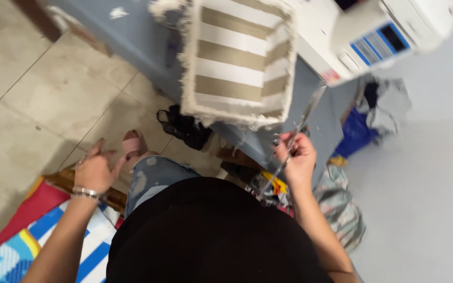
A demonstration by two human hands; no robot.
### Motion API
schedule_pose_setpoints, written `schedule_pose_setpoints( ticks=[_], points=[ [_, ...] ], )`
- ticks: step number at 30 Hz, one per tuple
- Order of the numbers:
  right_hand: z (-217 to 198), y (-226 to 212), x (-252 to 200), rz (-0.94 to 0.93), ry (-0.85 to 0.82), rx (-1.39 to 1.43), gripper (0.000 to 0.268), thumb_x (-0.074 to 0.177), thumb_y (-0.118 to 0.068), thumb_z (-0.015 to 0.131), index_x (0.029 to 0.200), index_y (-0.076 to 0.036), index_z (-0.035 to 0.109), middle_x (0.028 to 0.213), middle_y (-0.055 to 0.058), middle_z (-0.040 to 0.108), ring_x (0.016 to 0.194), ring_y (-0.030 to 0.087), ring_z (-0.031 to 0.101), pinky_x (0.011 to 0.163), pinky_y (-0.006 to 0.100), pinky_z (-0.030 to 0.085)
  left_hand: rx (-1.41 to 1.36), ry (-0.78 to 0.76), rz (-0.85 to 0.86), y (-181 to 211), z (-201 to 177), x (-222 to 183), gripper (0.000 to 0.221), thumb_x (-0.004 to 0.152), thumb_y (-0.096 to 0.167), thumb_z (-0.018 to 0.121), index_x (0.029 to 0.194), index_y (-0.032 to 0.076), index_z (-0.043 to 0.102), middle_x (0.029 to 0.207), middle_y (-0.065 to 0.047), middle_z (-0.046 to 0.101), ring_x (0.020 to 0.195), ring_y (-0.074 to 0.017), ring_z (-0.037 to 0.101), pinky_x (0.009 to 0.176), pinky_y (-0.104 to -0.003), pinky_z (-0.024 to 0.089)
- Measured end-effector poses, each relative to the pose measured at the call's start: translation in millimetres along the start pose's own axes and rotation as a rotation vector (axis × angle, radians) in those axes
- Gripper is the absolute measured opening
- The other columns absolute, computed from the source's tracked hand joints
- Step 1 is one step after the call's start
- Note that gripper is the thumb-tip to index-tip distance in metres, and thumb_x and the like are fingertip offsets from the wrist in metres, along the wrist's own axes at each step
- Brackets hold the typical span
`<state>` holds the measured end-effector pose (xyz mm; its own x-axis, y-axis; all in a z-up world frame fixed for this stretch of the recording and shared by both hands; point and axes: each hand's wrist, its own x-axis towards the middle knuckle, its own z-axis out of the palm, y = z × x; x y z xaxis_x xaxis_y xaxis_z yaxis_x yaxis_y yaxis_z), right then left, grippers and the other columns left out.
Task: Decorating a fabric-lined basket by applying fringe with a hot glue gun and trimming the edges with scissors.
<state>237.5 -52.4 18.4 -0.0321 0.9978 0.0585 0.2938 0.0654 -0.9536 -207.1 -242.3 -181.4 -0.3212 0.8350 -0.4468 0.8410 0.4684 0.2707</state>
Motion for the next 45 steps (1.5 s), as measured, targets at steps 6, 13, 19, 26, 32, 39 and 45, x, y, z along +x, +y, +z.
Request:
schedule_pose_setpoints(
  ticks=[6,13,19,26,32,39,45],
  points=[
    [-39.9,26.7,-12.6,0.521,-0.152,0.218,0.064,0.090,-0.029,0.075,0.136,0.009,0.050,0.100,0.024,0.067,0.092,0.035,0.075,0.078,0.042,0.064,-0.139,0.697,0.895,173.8,-140.6,-38.5,0.051,0.094,0.021,0.073,0.142,0.012,0.061,0.130,-0.009,0.063,0.119,-0.0335,0.059,0.109,-0.050,0.045],
    [-40.8,49.9,9.2,0.651,-0.269,0.220,0.053,0.090,-0.037,0.077,0.125,-0.002,0.060,0.088,0.013,0.074,0.081,0.023,0.078,0.069,0.033,0.064,0.247,1.000,1.070,305.4,-152.9,17.9,0.033,0.102,0.012,0.062,0.135,0.012,0.065,0.089,-0.004,0.065,0.096,-0.0229,0.066,0.114,-0.049,0.044],
    [-51.2,42.8,49.4,0.371,-0.241,-0.733,0.046,0.076,-0.051,0.082,0.107,-0.018,0.076,0.089,0.005,0.079,0.096,0.031,0.075,0.090,0.044,0.057,0.470,0.528,0.927,308.6,-236.9,36.6,0.008,0.086,0.024,0.074,0.088,0.030,0.068,0.068,0.004,0.067,0.072,-0.0251,0.073,0.073,-0.040,0.059],
    [-23.9,75.1,92.6,0.058,-0.200,-1.155,0.025,0.081,-0.031,0.078,0.101,-0.017,0.074,0.080,0.008,0.073,0.076,0.034,0.076,0.065,0.045,0.061,0.250,0.312,0.892,336.5,-341.2,42.7,0.023,0.092,0.018,0.073,0.115,0.020,0.075,0.091,-0.014,0.076,0.095,-0.0439,0.072,0.088,-0.054,0.054],
    [13.6,-41.6,61.8,-0.200,-0.570,-0.300,0.022,0.090,-0.028,0.074,0.105,-0.012,0.076,0.092,0.015,0.079,0.094,0.038,0.075,0.081,0.050,0.059,0.186,0.227,0.877,333.9,-353.5,52.6,0.027,0.091,0.014,0.071,0.118,0.014,0.073,0.098,-0.019,0.076,0.101,-0.0476,0.069,0.090,-0.058,0.052],
    [86.7,-58.3,73.1,-0.097,-0.615,-0.117,0.063,0.089,-0.036,0.077,0.137,-0.001,0.056,0.104,0.020,0.076,0.082,0.029,0.077,0.058,0.035,0.065,0.063,0.212,0.896,341.7,-365.1,53.9,0.027,0.091,0.014,0.071,0.118,0.015,0.073,0.100,-0.019,0.075,0.104,-0.0466,0.068,0.091,-0.057,0.052],
    [180.0,-0.4,106.2,-0.022,-0.618,0.472,0.031,0.107,-0.019,0.049,0.123,0.004,0.060,0.091,0.013,0.075,0.069,0.014,0.075,0.047,0.017,0.058,0.000,0.226,0.876,350.5,-370.6,68.5,0.026,0.090,0.014,0.071,0.116,0.018,0.074,0.099,-0.015,0.075,0.102,-0.0427,0.069,0.091,-0.054,0.052]
  ],
)
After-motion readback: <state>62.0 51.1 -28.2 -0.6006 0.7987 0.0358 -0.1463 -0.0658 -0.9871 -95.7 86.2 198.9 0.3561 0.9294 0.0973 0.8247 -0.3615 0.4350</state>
